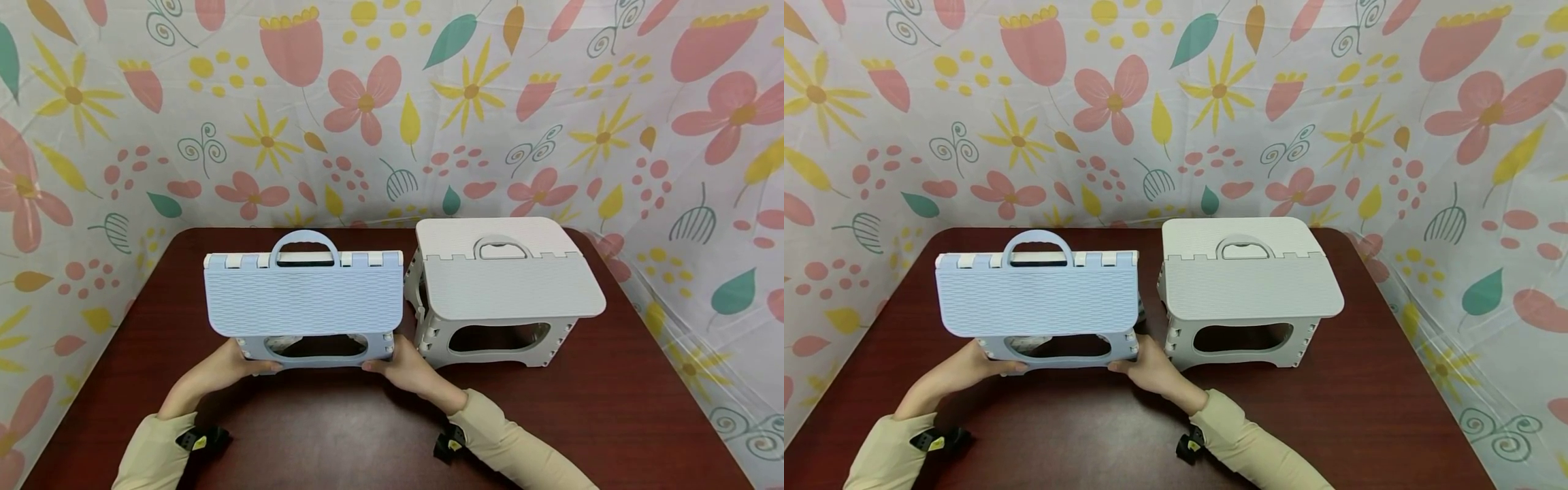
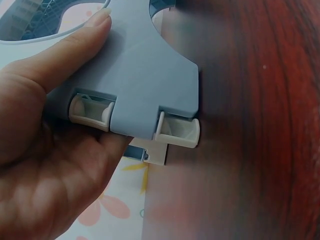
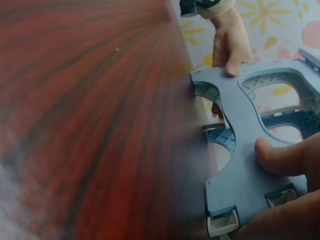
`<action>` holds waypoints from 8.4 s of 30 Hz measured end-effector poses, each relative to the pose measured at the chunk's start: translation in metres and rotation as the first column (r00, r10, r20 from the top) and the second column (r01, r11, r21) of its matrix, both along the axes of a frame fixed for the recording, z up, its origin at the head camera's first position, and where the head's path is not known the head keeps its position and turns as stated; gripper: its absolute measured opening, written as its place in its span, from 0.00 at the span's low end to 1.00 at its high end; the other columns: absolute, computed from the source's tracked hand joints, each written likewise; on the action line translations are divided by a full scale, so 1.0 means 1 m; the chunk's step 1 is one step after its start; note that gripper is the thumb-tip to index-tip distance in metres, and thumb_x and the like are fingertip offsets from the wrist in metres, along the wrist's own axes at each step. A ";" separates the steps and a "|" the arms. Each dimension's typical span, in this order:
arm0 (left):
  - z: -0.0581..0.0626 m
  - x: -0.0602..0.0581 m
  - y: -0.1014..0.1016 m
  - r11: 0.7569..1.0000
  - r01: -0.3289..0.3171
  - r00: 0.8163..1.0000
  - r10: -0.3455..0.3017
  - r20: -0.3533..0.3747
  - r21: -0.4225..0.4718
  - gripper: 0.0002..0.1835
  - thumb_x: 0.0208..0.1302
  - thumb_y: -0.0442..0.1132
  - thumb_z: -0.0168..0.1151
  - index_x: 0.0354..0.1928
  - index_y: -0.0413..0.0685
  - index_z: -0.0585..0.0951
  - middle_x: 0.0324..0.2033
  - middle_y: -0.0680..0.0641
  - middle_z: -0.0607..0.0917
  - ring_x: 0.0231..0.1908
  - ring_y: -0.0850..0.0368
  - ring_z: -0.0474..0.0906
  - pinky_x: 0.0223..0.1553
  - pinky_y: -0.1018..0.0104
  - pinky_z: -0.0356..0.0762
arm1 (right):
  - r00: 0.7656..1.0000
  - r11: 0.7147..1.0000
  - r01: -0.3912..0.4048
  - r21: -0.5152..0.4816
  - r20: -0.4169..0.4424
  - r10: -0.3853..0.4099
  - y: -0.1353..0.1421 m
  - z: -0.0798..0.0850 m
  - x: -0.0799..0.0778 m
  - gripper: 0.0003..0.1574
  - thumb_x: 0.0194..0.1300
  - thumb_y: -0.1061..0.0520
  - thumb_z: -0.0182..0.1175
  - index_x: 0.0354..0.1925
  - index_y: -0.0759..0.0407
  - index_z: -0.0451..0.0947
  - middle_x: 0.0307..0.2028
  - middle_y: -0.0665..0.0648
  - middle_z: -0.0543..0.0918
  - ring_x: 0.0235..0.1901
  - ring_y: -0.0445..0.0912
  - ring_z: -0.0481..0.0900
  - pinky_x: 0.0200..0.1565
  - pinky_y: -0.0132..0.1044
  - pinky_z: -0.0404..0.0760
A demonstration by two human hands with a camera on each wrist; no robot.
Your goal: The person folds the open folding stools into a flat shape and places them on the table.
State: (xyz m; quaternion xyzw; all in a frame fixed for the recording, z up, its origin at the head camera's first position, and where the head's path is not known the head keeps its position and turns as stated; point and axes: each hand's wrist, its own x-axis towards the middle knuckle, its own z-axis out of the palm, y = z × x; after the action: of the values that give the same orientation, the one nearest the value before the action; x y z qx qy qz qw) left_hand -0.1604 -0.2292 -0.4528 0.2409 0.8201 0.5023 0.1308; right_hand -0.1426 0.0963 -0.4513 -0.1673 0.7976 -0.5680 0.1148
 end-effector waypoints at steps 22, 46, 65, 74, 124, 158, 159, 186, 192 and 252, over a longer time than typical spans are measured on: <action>-0.002 -0.002 0.000 1.000 0.011 1.000 -0.011 0.013 0.010 0.44 0.50 0.37 0.69 0.65 0.44 0.54 0.51 0.33 0.70 0.34 0.65 0.73 0.29 0.67 0.74 | 1.000 1.000 -0.012 -0.028 0.028 0.013 -0.001 0.009 0.002 0.36 0.53 0.69 0.62 0.60 0.64 0.63 0.54 0.65 0.75 0.53 0.55 0.72 0.50 0.34 0.70; -0.002 -0.003 0.000 1.000 0.024 1.000 -0.024 -0.004 -0.002 0.44 0.51 0.37 0.68 0.66 0.43 0.54 0.55 0.35 0.68 0.36 0.66 0.72 0.32 0.68 0.72 | 1.000 1.000 0.003 0.030 0.004 -0.003 0.000 -0.009 -0.005 0.32 0.52 0.64 0.66 0.56 0.58 0.68 0.48 0.57 0.80 0.47 0.44 0.75 0.49 0.35 0.72; -0.002 -0.003 0.001 1.000 0.013 0.998 -0.013 -0.055 -0.003 0.43 0.49 0.40 0.70 0.65 0.45 0.56 0.56 0.39 0.69 0.45 0.68 0.71 0.38 0.70 0.74 | 1.000 0.998 0.013 0.062 -0.012 -0.012 -0.002 0.020 0.006 0.29 0.52 0.66 0.65 0.53 0.65 0.70 0.46 0.64 0.80 0.44 0.46 0.75 0.46 0.35 0.72; -0.004 -0.004 0.001 0.999 -0.033 0.993 0.028 -0.117 -0.040 0.45 0.46 0.42 0.72 0.64 0.48 0.58 0.56 0.41 0.71 0.49 0.71 0.69 0.42 0.71 0.74 | 0.999 0.995 0.017 0.097 -0.052 -0.012 -0.002 0.019 0.006 0.28 0.51 0.66 0.65 0.52 0.68 0.70 0.45 0.65 0.81 0.43 0.48 0.76 0.45 0.36 0.74; 0.008 0.003 -0.007 0.998 -0.061 0.982 0.056 -0.179 -0.027 0.21 0.51 0.36 0.68 0.49 0.42 0.77 0.39 0.42 0.82 0.30 0.71 0.76 0.23 0.68 0.75 | 0.973 0.974 0.121 0.191 -0.216 -0.079 0.007 0.003 0.015 0.17 0.60 0.61 0.58 0.49 0.59 0.73 0.43 0.54 0.82 0.43 0.43 0.78 0.44 0.35 0.75; 0.008 0.002 -0.006 0.999 -0.039 0.967 0.037 -0.254 -0.002 0.20 0.51 0.31 0.66 0.48 0.40 0.77 0.40 0.41 0.82 0.31 0.71 0.76 0.23 0.69 0.74 | 0.970 0.973 0.137 0.185 -0.225 -0.094 0.006 0.001 0.013 0.17 0.59 0.61 0.59 0.48 0.59 0.73 0.43 0.55 0.83 0.43 0.43 0.78 0.43 0.34 0.75; 0.009 0.002 -0.006 0.999 -0.037 0.968 0.037 -0.248 0.002 0.19 0.51 0.31 0.66 0.47 0.40 0.77 0.40 0.41 0.82 0.31 0.71 0.76 0.23 0.69 0.74 | 0.970 0.973 0.135 0.186 -0.223 -0.092 0.006 0.001 0.013 0.17 0.59 0.61 0.59 0.48 0.59 0.73 0.43 0.55 0.83 0.43 0.44 0.78 0.43 0.34 0.75; 0.009 0.003 -0.006 0.999 -0.048 0.971 0.042 -0.234 -0.021 0.17 0.53 0.32 0.65 0.46 0.40 0.78 0.40 0.42 0.82 0.28 0.71 0.73 0.22 0.70 0.71 | 0.977 0.979 0.112 0.170 -0.201 -0.077 0.006 0.003 0.012 0.20 0.60 0.62 0.58 0.51 0.59 0.72 0.44 0.55 0.82 0.42 0.42 0.78 0.41 0.31 0.75; 0.009 0.003 -0.005 0.998 -0.058 0.971 0.049 -0.235 -0.033 0.15 0.53 0.33 0.65 0.45 0.41 0.79 0.39 0.43 0.83 0.27 0.71 0.72 0.22 0.71 0.70 | 0.977 0.980 0.114 0.160 -0.196 -0.082 0.005 0.006 0.013 0.18 0.59 0.63 0.59 0.50 0.59 0.73 0.43 0.54 0.83 0.42 0.42 0.78 0.41 0.32 0.75; 0.015 0.011 -0.007 0.960 -0.267 0.905 0.222 -0.362 -0.080 0.09 0.45 0.34 0.71 0.32 0.47 0.85 0.31 0.51 0.86 0.31 0.75 0.77 0.29 0.73 0.75 | 0.944 0.933 0.232 0.276 -0.294 -0.148 0.006 0.010 0.017 0.10 0.56 0.59 0.63 0.40 0.56 0.77 0.35 0.50 0.84 0.35 0.38 0.80 0.34 0.28 0.75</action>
State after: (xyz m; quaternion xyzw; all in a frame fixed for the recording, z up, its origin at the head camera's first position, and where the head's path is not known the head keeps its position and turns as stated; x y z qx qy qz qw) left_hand -0.1497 -0.2360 -0.4383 0.2126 0.8842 0.4105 -0.0661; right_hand -0.1251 0.1028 -0.4411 -0.1442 0.8967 -0.4176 -0.0256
